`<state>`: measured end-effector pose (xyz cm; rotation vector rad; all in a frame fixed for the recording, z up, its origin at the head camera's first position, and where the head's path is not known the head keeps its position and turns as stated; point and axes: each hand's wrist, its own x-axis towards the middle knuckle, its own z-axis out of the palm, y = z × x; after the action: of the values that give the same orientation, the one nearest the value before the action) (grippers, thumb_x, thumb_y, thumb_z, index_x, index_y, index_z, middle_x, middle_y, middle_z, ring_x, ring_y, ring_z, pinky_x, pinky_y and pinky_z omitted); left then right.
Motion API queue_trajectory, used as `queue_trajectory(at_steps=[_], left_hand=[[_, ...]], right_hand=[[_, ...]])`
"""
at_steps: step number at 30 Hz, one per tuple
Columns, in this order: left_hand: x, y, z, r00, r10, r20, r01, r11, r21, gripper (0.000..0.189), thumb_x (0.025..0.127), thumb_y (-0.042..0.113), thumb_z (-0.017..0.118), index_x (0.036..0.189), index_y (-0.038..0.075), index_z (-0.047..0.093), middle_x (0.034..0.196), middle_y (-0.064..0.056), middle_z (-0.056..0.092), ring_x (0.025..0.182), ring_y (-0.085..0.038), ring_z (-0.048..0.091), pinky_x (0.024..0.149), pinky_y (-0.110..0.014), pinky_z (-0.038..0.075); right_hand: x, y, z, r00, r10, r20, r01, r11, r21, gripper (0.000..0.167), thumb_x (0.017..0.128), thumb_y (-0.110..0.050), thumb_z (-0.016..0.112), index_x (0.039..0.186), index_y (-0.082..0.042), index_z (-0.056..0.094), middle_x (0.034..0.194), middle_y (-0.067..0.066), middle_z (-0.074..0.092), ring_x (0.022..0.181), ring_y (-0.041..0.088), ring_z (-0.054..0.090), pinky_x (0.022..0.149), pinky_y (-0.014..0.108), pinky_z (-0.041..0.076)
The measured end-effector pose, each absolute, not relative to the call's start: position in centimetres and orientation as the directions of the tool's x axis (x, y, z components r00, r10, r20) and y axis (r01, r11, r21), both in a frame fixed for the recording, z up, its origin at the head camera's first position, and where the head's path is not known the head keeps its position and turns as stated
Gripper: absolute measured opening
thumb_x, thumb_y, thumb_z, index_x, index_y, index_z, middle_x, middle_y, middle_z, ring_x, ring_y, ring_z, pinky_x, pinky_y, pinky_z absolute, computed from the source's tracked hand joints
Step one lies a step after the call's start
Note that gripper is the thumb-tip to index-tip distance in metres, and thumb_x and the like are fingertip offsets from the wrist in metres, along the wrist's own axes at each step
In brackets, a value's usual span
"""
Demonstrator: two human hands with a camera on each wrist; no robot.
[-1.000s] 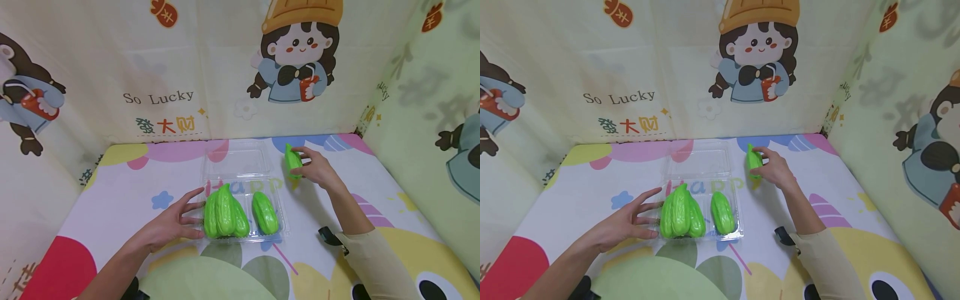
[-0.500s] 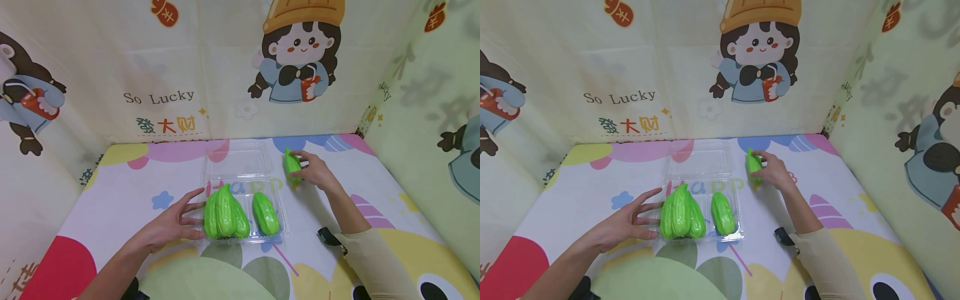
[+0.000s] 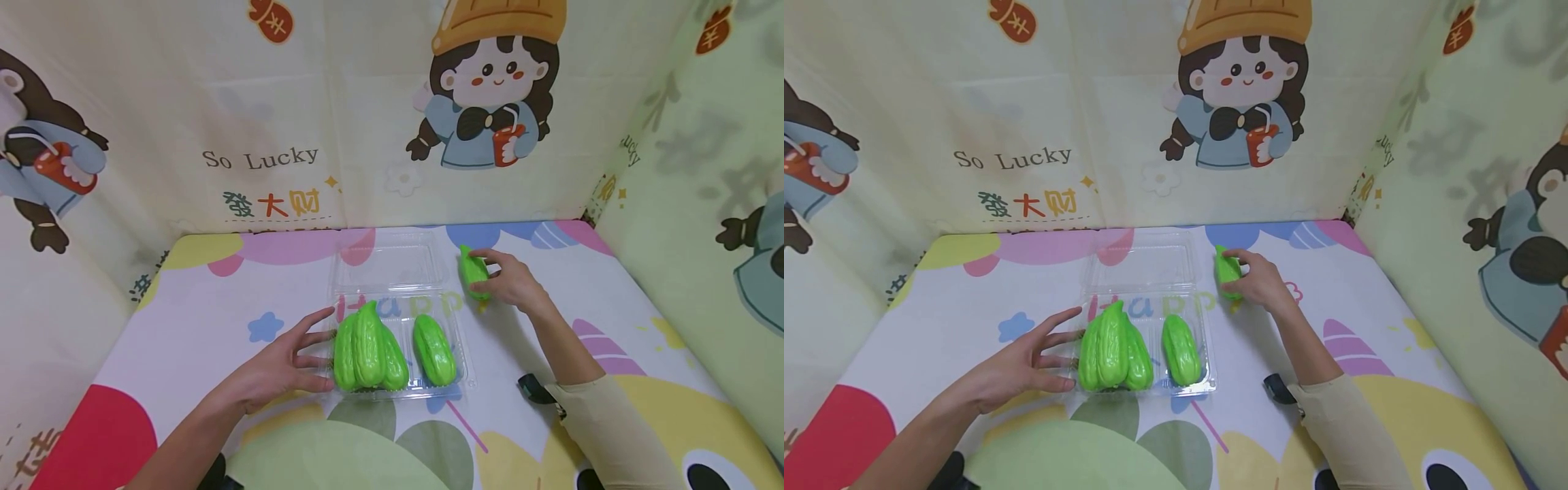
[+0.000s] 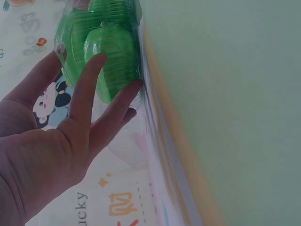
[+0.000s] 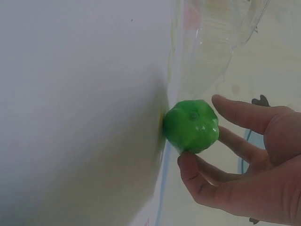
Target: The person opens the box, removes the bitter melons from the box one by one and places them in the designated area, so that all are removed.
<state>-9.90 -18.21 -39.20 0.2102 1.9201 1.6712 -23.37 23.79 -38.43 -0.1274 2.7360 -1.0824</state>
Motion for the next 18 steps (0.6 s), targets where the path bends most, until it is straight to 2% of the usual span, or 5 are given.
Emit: queue_trajectory(at_steps=[18], left_hand=[[-9.82,-18.04,-38.95,-0.820,0.483,-0.308,-0.248,0.185,0.951,0.114,0.083,0.001,0.085,0.168,0.028,0.014,0.168,-0.028,0.022,0.135,-0.045,0.054,0.093,-0.044,0.059]], right_hand=[[-23.14,23.45,-38.01,-0.973,-0.147,-0.180,0.012,0.741,-0.672,0.063,0.092,-0.022,0.079,0.150,-0.018,0.054,0.150,0.027,0.049,0.128,0.044,0.059,0.091,0.049,0.052]])
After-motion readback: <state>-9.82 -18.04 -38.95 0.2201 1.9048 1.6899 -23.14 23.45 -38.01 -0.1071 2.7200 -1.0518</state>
